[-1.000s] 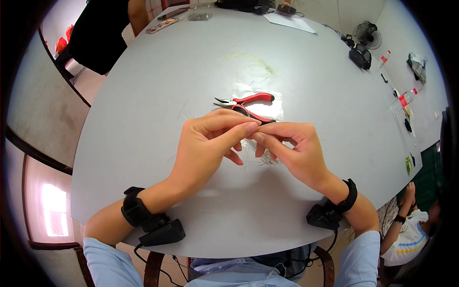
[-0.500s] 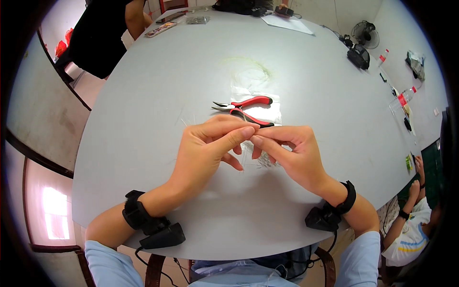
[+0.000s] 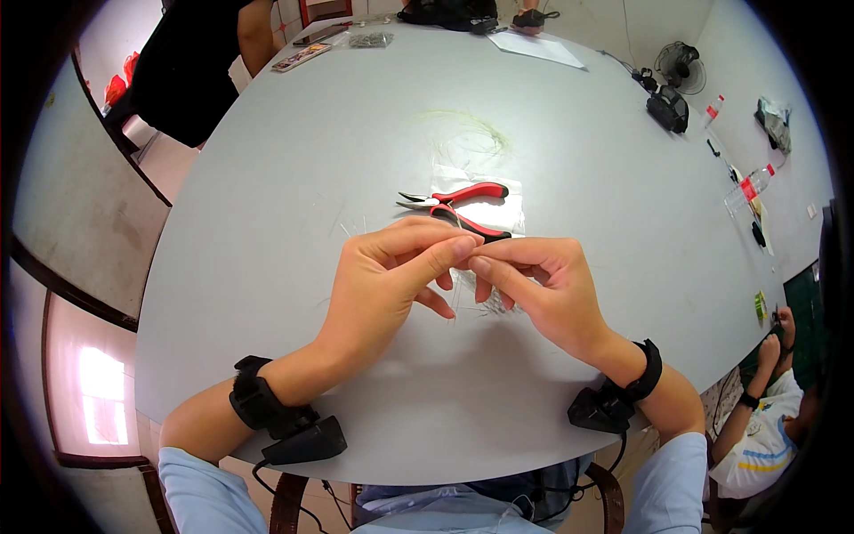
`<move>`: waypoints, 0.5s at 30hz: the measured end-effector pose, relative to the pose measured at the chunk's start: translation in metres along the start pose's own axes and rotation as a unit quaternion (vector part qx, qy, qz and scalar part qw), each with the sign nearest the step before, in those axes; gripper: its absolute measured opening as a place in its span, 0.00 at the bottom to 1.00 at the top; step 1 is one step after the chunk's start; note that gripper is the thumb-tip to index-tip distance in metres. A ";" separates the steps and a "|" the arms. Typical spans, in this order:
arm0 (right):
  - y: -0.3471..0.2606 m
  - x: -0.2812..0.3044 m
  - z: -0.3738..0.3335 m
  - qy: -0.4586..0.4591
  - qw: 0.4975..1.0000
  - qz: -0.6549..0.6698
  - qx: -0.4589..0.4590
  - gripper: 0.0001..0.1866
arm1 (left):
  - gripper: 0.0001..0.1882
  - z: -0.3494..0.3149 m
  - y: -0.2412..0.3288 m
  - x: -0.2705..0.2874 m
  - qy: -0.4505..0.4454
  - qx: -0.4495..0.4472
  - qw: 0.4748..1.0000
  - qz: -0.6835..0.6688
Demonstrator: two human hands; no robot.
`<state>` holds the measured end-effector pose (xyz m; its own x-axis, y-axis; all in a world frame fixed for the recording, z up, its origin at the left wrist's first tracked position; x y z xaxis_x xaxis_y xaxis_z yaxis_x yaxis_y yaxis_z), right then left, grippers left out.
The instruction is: The person picks up and organizes small metal hooks and wires on a table by hand, occasionally using pliers to manipulate the components.
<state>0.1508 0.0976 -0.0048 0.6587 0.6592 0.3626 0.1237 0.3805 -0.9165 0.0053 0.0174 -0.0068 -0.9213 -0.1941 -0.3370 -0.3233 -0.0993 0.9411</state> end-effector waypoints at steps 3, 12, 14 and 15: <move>0.000 -0.001 0.000 0.006 1.000 0.007 0.018 0.07 | 0.10 0.000 0.001 0.000 0.001 -0.004 1.000 0.000; -0.002 0.001 -0.001 0.010 1.000 -0.008 0.025 0.07 | 0.09 0.000 0.001 -0.001 0.000 0.004 1.000 0.003; 0.000 0.001 -0.001 0.010 1.000 -0.006 0.016 0.07 | 0.08 0.000 0.001 -0.001 -0.008 0.001 1.000 0.006; 0.002 0.001 -0.001 0.010 1.000 -0.003 0.008 0.07 | 0.08 0.000 0.000 0.000 -0.008 0.001 1.000 0.006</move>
<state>0.1526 0.0984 -0.0060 0.6726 0.6437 0.3651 0.1160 0.3956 -0.9111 0.0056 0.0179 -0.0065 -0.9288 -0.1794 -0.3243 -0.3116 -0.0957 0.9454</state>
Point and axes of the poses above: each hand's wrist, its own z-axis towards the middle knuckle, its own x-axis out of the back of the hand, y = z × x, the point moved 2 cm from there along z, towards the middle knuckle, and after that the axes turned 8 degrees about -z, right-handed, at the moved point
